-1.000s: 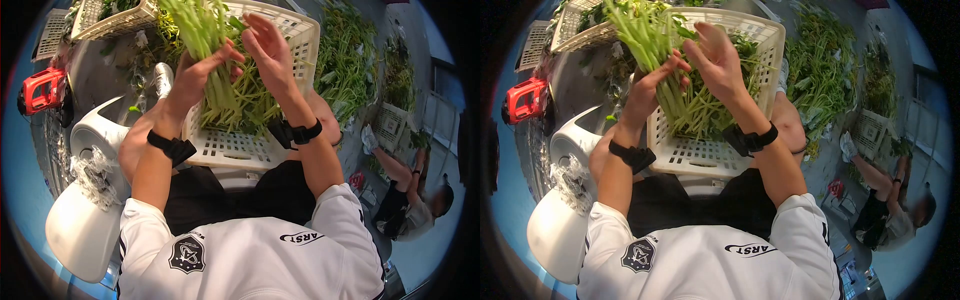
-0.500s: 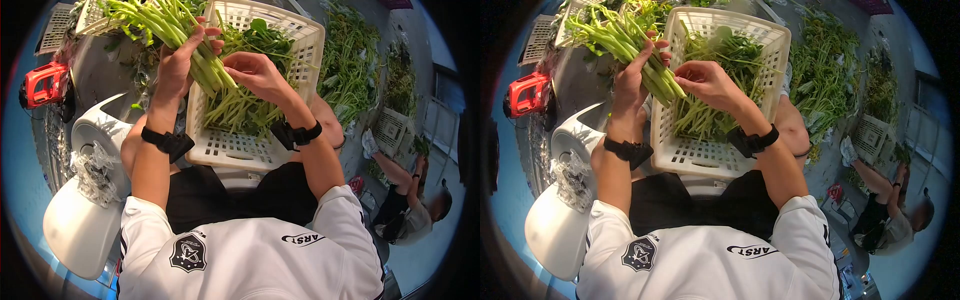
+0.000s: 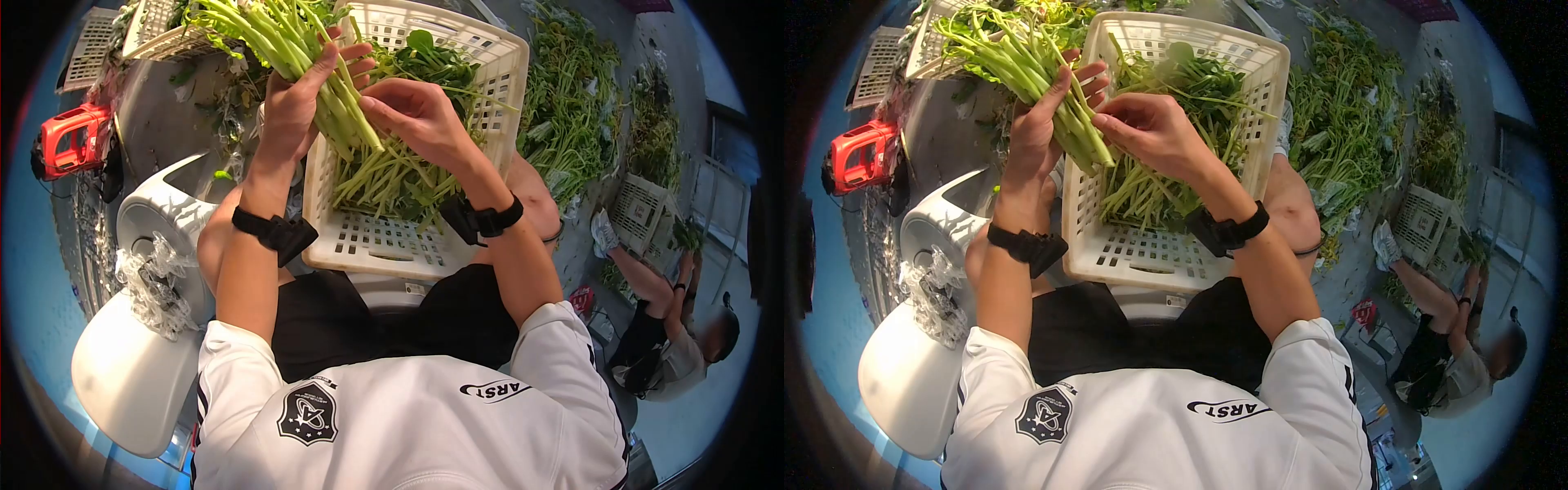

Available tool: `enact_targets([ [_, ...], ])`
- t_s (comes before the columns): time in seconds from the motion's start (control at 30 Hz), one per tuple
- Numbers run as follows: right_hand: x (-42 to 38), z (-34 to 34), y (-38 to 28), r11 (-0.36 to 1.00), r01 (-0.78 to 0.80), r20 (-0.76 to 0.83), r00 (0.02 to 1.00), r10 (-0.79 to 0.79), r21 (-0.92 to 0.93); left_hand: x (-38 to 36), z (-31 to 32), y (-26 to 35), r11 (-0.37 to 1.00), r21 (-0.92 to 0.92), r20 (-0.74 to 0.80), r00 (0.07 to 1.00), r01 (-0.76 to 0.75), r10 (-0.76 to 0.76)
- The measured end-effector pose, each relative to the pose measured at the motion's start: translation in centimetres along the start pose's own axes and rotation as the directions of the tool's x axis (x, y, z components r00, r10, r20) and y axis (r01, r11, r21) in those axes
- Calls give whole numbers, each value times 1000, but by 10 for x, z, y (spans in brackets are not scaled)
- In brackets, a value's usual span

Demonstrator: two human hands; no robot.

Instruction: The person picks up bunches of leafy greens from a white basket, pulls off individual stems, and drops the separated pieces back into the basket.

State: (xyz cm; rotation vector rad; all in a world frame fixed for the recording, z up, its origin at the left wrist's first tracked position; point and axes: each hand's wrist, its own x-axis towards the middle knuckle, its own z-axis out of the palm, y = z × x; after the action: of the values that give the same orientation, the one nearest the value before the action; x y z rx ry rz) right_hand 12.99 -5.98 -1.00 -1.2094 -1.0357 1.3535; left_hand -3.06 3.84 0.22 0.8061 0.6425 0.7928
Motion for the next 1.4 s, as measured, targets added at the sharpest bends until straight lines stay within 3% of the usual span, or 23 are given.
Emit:
enact_targets([
  [0.23, 2, 3, 4, 991, 111, -32, 993, -114, -78, -3, 3, 1, 986, 164, -21, 999, 44, -41],
  [0.37, 1, 0, 4, 996, 67, -53, 996, -70, -57, -1, 0, 0, 961, 274, -19, 1000, 25, -21],
  [0.47, 2, 0, -2, 998, 57, -120, 991, -55, 16, -6, 9, 1, 984, 167, -41, 997, 65, -59],
  [0.57, 4, -2, 0, 998, 65, -159, 985, -65, -8, -6, 3, -5, 905, 425, 2, 1000, -8, 8],
  [0.73, 3, 1, 7, 986, 72, -227, 968, -105, -149, -7, 3, -10, 927, 291, -46, 971, 237, -234],
  [0.83, -2, 3, -7, 896, -31, -262, 960, -96, -443, -9, 12, -5, 905, 267, -114, 943, 332, -312],
  [0.87, 0, 1, -3, 895, 54, -224, 960, -169, -443, -10, 13, -3, 892, 273, -136, 932, 361, -336],
  [0.93, 4, -2, 6, 874, 223, -149, 938, -314, -432, -7, 7, -11, 914, 330, -103, 972, 236, -213],
  [0.97, 3, -2, 9, 918, 215, -163, 946, -280, -332, -5, 5, -14, 919, 356, -84, 985, 171, -151],
  [1.03, 3, 3, 8, 974, 192, -177, 961, -211, -121, -2, 3, -12, 932, 312, -116, 981, 186, -157],
  [1.13, 4, 10, 8, 971, 176, -287, 933, -217, -162, -1, 4, -3, 955, 245, -213, 970, 166, -114],
  [1.23, 8, 1, 12, 967, 91, -58, 992, -108, -237, 2, -6, -4, 987, 115, -271, 960, 111, -76],
  [1.27, 7, 3, 14, 982, 32, -21, 999, -36, -184, 3, -9, -6, 990, 97, -286, 955, 104, -72],
  [1.4, 7, 8, 19, 969, 126, -59, 988, -141, -211, 3, -13, -6, 996, 44, -260, 963, 82, -68],
])
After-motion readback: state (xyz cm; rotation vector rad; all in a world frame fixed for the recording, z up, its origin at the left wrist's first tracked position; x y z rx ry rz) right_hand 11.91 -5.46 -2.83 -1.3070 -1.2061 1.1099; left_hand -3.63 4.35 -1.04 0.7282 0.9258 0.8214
